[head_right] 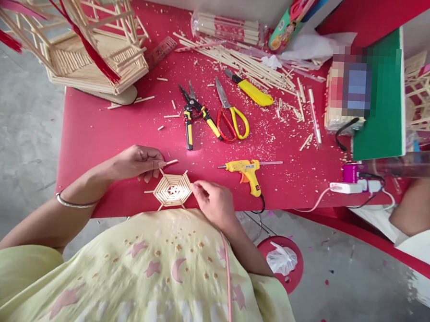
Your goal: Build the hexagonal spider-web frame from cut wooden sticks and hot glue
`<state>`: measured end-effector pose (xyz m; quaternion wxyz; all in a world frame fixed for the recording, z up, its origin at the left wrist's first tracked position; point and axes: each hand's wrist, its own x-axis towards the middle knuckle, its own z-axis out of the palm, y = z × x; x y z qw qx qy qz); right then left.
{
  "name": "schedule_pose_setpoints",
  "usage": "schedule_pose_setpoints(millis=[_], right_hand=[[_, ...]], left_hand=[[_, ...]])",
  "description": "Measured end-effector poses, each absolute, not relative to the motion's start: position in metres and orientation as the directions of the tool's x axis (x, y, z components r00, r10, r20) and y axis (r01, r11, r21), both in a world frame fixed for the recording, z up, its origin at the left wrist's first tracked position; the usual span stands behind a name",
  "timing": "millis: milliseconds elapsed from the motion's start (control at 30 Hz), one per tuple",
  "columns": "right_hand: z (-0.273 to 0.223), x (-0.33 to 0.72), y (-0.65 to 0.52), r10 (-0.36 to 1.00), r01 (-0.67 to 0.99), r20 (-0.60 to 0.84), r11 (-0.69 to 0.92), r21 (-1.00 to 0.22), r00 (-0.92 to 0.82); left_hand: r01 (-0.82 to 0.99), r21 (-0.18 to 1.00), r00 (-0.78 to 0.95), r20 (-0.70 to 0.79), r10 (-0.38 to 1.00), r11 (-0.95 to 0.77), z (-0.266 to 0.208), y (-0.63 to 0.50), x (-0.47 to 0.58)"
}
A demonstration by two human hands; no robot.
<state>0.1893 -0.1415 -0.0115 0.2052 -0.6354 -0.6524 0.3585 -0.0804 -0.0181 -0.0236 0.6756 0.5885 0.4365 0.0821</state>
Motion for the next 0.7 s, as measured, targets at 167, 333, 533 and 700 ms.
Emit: schedule_pose_setpoints(millis=[167, 333, 533, 700], right_hand=[[-0.020, 0.178, -0.136, 0.967, 0.708, -0.213, -0.051, -0.704, -0.142], [-0.022, 0.178, -0.132, 0.964, 0.624, -0.178, -0.017, -0.781, -0.196], [-0.023, 0.174, -0.131, 0.934, 0.553, -0.283, -0.120, -0.824, -0.219], [-0.024, 0.176, -0.130, 0.926, 0.549, -0.298, -0.127, -0.826, -0.233]], left_hand=[[0.432, 0.855, 0.608, -0.511, 0.608, 0.287, -0.015, -0.021, -0.085], [0.475, 0.874, 0.612, -0.411, 0.676, 0.102, -0.013, -0.018, -0.088], [0.538, 0.842, 0.647, -0.395, 0.653, -0.024, -0.019, -0.015, -0.084], [0.568, 0.821, 0.676, -0.426, 0.601, -0.057, -0.014, -0.011, -0.084]])
